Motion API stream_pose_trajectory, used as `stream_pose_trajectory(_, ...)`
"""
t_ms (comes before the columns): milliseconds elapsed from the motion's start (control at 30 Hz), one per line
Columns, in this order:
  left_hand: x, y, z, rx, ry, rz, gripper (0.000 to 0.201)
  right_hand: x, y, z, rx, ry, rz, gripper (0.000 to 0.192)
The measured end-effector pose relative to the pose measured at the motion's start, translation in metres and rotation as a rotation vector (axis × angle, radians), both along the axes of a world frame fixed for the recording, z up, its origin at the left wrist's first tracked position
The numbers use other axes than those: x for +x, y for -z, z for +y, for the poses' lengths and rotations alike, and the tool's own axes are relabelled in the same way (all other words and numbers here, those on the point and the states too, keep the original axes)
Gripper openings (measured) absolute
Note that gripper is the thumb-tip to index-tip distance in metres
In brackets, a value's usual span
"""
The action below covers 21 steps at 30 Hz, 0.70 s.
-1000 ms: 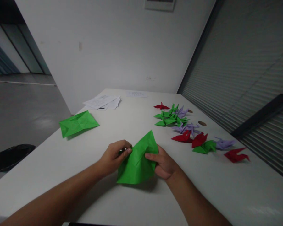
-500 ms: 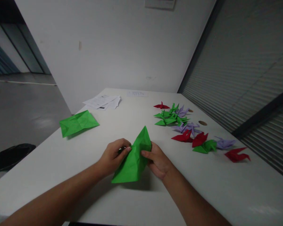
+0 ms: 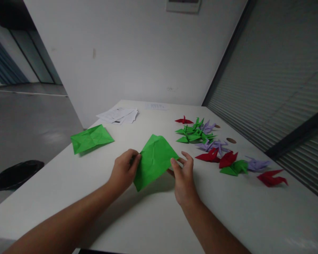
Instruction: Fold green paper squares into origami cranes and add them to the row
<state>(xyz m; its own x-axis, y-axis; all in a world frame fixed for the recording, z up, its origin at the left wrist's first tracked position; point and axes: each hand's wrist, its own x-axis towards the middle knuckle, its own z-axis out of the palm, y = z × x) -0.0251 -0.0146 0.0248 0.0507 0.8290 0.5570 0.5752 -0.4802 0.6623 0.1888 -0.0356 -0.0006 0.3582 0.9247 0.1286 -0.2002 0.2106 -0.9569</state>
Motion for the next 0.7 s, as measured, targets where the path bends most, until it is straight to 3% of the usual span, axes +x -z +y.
stream_pose_trajectory(100,0.002,0.003,0.005,-0.074,-0.006,-0.175,0.017,-0.008,-0.003,-0.009,0.147,0.033,-0.129,0.070)
stream_pose_trajectory(233,0.008,0.013,0.005,-0.171,0.047,-0.324,0.021,-0.020,-0.003,-0.018,0.195,-0.088,-0.266,0.087)
stream_pose_trajectory(333,0.015,0.017,-0.001,-0.226,0.119,-0.353,0.022,-0.021,-0.001,-0.019,0.194,-0.118,-0.294,0.069)
stream_pose_trajectory(467,0.022,0.016,-0.009,-0.247,0.199,-0.355,0.023,-0.015,-0.002,-0.018,0.207,-0.054,-0.380,0.038)
stream_pose_trajectory(633,0.022,0.019,-0.009,-0.244,0.295,-0.436,0.013,-0.011,-0.005,-0.019,0.185,-0.049,-0.477,0.028)
stream_pose_trajectory(700,0.019,0.019,-0.006,-0.198,0.332,-0.437,0.022,-0.011,-0.005,-0.019,0.205,-0.052,-0.492,0.027)
